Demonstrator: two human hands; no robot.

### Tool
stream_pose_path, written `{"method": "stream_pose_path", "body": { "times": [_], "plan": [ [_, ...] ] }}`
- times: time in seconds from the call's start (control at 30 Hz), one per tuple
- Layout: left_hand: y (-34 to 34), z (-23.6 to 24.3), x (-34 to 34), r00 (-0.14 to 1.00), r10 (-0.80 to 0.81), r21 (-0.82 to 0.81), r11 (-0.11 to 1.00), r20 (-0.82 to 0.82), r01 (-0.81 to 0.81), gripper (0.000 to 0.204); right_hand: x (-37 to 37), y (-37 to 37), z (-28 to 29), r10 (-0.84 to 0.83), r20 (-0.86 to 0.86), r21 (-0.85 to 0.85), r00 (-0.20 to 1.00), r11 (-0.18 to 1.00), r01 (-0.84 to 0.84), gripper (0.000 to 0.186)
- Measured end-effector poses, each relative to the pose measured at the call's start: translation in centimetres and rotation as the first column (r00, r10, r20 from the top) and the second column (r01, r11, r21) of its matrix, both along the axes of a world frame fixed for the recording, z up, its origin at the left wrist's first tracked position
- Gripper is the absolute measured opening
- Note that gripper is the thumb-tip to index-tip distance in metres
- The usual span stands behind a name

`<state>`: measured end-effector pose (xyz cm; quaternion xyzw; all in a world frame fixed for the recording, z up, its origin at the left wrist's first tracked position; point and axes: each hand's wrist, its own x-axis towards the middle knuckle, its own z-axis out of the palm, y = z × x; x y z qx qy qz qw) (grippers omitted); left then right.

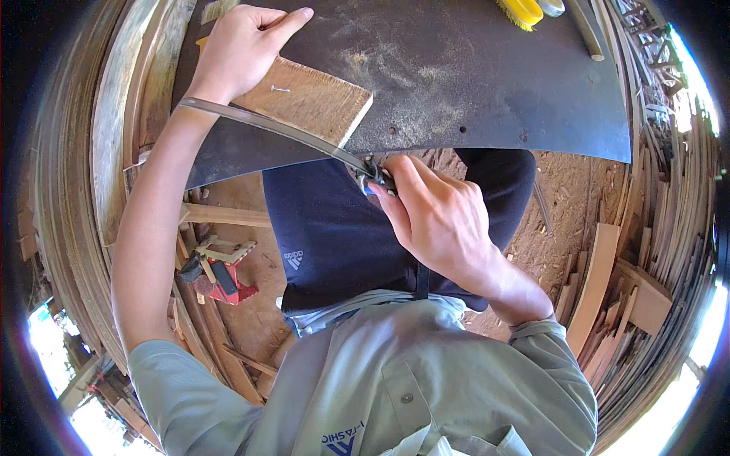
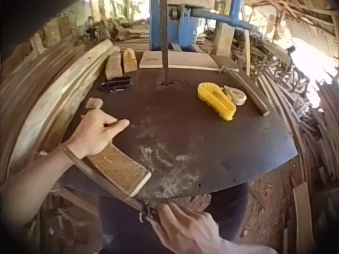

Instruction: Sawing a small block of wood with a hacksaw and then cleaning the sawdust off with a paintbrush.

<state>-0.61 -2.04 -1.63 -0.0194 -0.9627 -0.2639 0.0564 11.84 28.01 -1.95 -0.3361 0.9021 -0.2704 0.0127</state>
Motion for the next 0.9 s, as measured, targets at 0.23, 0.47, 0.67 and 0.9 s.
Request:
{"method": "stream_pose_path", "body": {
  "times": [0.23, 0.47, 0.67, 0.9],
  "plan": [
    [-0.11, -0.43, 0.19, 1.000, -0.020, 0.049, 0.999, -0.008, 0.020, 0.061, 0.04, 0.01, -0.42, -0.014, -0.022, -0.026, 1.000, 1.000, 0.013, 0.024],
    [-0.18, -0.22, 0.21, 1.000, -0.031, 0.067, 0.997, 0.006, 0.030, 0.062, -0.07, 0.06, 0.09, -0.021, 0.026, -0.016, 0.999, 1.000, 0.022, 0.024],
    [0.00, -0.30, 0.38, 0.999, -0.036, 0.073, 0.997, -0.006, 0.036, 0.059, -0.01, -0.05, -0.26, -0.005, 0.009, -0.021, 1.000, 1.000, 0.005, 0.025],
    [-0.47, -0.61, 0.33, 0.998, -0.058, 0.068, 0.996, -0.018, 0.059, 0.058, -0.20, -0.17, -0.62, -0.004, -0.006, -0.037, 1.000, 0.999, 0.004, 0.024]
  ]
}}
